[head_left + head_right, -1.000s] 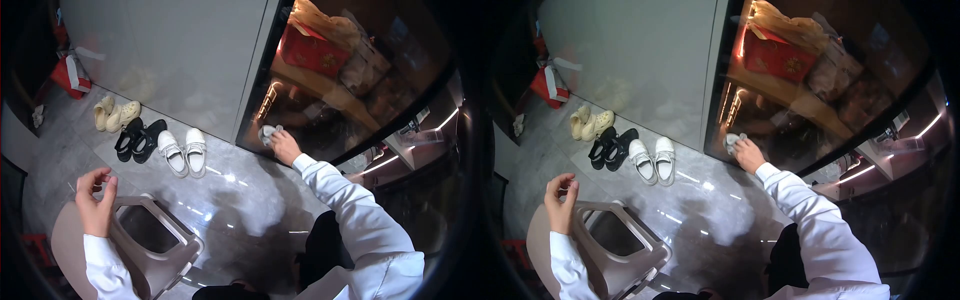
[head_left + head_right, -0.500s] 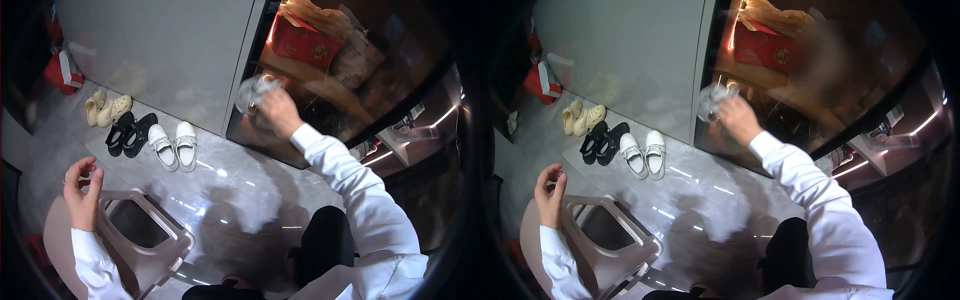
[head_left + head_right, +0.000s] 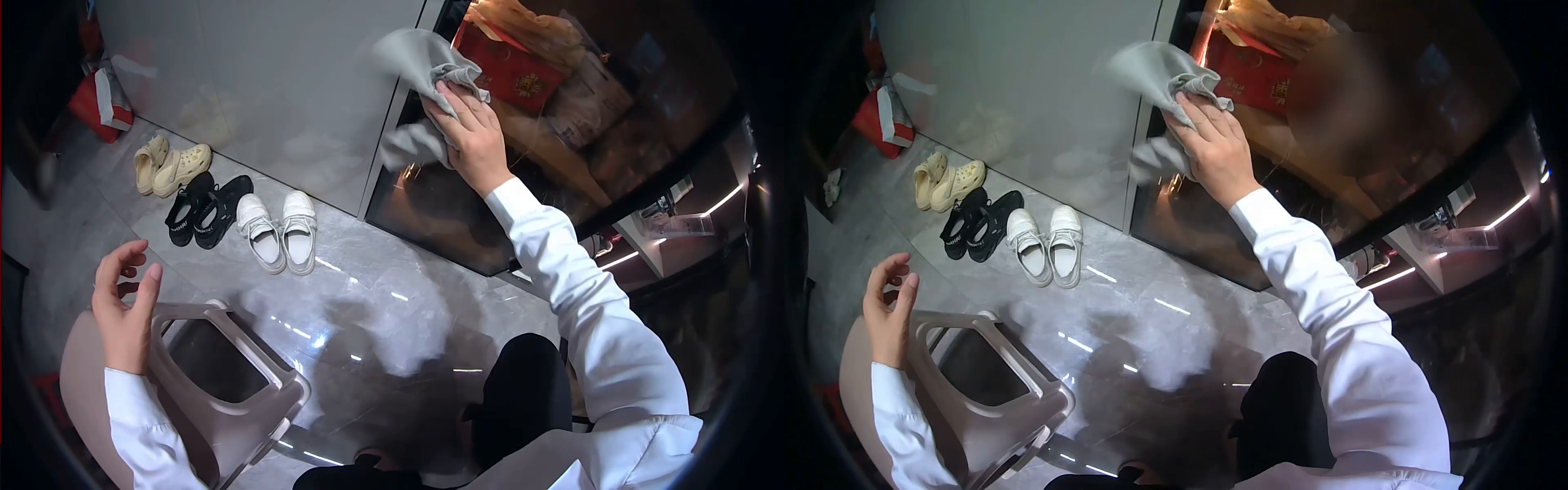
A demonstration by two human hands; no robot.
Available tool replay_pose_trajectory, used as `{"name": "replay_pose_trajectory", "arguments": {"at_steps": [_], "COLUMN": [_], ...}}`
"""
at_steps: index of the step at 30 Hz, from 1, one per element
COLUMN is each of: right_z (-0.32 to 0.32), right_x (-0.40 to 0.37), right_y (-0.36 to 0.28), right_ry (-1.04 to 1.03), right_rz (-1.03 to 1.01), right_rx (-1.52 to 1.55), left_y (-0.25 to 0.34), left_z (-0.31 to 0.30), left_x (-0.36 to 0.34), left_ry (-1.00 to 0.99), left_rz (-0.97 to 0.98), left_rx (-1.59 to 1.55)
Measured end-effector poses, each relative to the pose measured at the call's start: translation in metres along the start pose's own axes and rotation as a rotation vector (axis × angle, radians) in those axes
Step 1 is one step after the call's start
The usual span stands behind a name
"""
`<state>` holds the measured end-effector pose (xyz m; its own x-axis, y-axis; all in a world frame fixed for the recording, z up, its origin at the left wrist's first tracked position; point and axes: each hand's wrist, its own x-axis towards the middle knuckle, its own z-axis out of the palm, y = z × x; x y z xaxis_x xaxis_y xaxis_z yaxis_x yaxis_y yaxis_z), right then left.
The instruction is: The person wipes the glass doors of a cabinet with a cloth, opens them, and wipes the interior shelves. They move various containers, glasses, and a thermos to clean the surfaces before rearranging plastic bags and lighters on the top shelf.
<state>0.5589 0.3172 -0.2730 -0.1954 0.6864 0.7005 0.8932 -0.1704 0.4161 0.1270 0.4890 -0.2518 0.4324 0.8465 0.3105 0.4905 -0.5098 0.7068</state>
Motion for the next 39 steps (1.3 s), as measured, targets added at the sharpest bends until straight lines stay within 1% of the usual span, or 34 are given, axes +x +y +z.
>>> {"name": "replay_pose_trajectory", "arguments": {"at_steps": [1, 3, 5, 6, 7, 8, 9, 11, 12, 13, 14, 15, 16, 17, 19, 20, 22, 23, 25, 27, 28, 30, 31, 33, 35, 36, 39], "right_z": [0.004, 0.041, 0.054, 0.055, 0.048, 0.042, 0.04, -0.01, -0.038, -0.055, -0.075, -0.082, -0.086, -0.079, -0.043, -0.019, 0.042, 0.077, 0.135, 0.157, 0.167, 0.162, 0.159, 0.142, 0.109, 0.101, 0.113], "right_x": [-0.002, -0.073, -0.132, -0.158, -0.165, -0.168, -0.167, -0.116, -0.086, -0.066, -0.028, -0.005, 0.017, 0.032, 0.033, 0.019, -0.034, -0.063, -0.12, -0.161, -0.182, -0.2, -0.204, -0.193, -0.157, -0.143, -0.151], "right_y": [0.001, -0.007, -0.032, -0.037, -0.04, -0.037, -0.024, 0.007, 0.022, 0.044, 0.051, 0.066, 0.072, 0.074, 0.05, 0.032, -0.007, -0.027, -0.068, -0.096, -0.104, -0.113, -0.112, -0.1, -0.083, -0.077, -0.082], "right_ry": [0.047, -0.328, -0.598, -0.589, -0.578, -0.676, -0.486, -0.319, -0.273, -0.226, -0.011, 0.169, 0.255, 0.28, 0.287, 0.138, -0.209, -0.396, -0.597, -0.648, -0.763, -1.025, -1.1, -1.014, -0.752, -0.571, -0.649], "right_rz": [-0.022, -0.03, -0.131, -0.173, -0.215, -0.168, -0.218, -0.114, 0.008, 0.072, 0.102, 0.076, 0.125, 0.154, 0.168, 0.149, 0.021, -0.094, -0.299, -0.42, -0.489, -0.598, -0.531, -0.386, -0.254, -0.171, -0.192], "right_rx": [-0.071, 0.015, 0.155, 0.155, 0.154, 0.161, 0.101, 0.025, 0.017, -0.099, -0.153, -0.165, -0.21, -0.306, -0.388, -0.299, -0.118, -0.027, 0.017, -0.106, -0.137, -0.19, -0.115, 0.025, 0.037, 0.094, 0.04], "left_y": [0.001, 0.001, 0.0, -0.002, -0.002, -0.001, 0.001, 0.001, -0.001, -0.002, -0.003, -0.003, -0.003, -0.003, -0.005, -0.009, -0.007, -0.004, 0.0, 0.002, 0.001, 0.006, 0.007, 0.006, 0.007, 0.007, 0.008], "left_z": [0.0, -0.001, -0.002, -0.003, -0.003, -0.003, -0.003, -0.001, -0.001, 0.0, 0.001, 0.002, 0.003, 0.002, -0.002, -0.003, -0.003, -0.002, 0.0, -0.001, -0.002, -0.002, -0.001, 0.0, 0.001, 0.001, 0.007], "left_x": [0.0, 0.002, 0.0, 0.001, 0.001, 0.001, 0.001, 0.0, 0.001, 0.001, 0.002, 0.003, 0.003, 0.003, 0.004, 0.004, 0.002, 0.001, 0.001, -0.001, -0.001, -0.001, -0.002, -0.002, -0.002, -0.001, -0.001], "left_ry": [-0.009, -0.012, -0.023, -0.02, -0.017, -0.022, -0.022, -0.019, -0.022, -0.029, -0.038, -0.04, -0.042, -0.049, -0.091, -0.099, -0.101, -0.09, -0.101, -0.099, -0.104, -0.096, -0.098, -0.097, -0.103, -0.099, -0.104], "left_rz": [0.004, 0.002, -0.015, -0.021, -0.025, -0.024, -0.011, -0.009, 0.013, 0.036, 0.029, 0.038, 0.044, 0.029, 0.037, 0.05, 0.005, -0.021, -0.014, -0.03, -0.038, -0.023, -0.011, -0.009, 0.014, 0.01, 0.048], "left_rx": [0.011, 0.022, 0.023, 0.03, 0.036, 0.031, 0.039, 0.03, 0.034, 0.04, 0.034, 0.038, 0.046, 0.055, 0.154, 0.17, 0.142, 0.11, 0.145, 0.086, 0.047, 0.075, 0.08, 0.018, 0.05, 0.04, 0.046]}}
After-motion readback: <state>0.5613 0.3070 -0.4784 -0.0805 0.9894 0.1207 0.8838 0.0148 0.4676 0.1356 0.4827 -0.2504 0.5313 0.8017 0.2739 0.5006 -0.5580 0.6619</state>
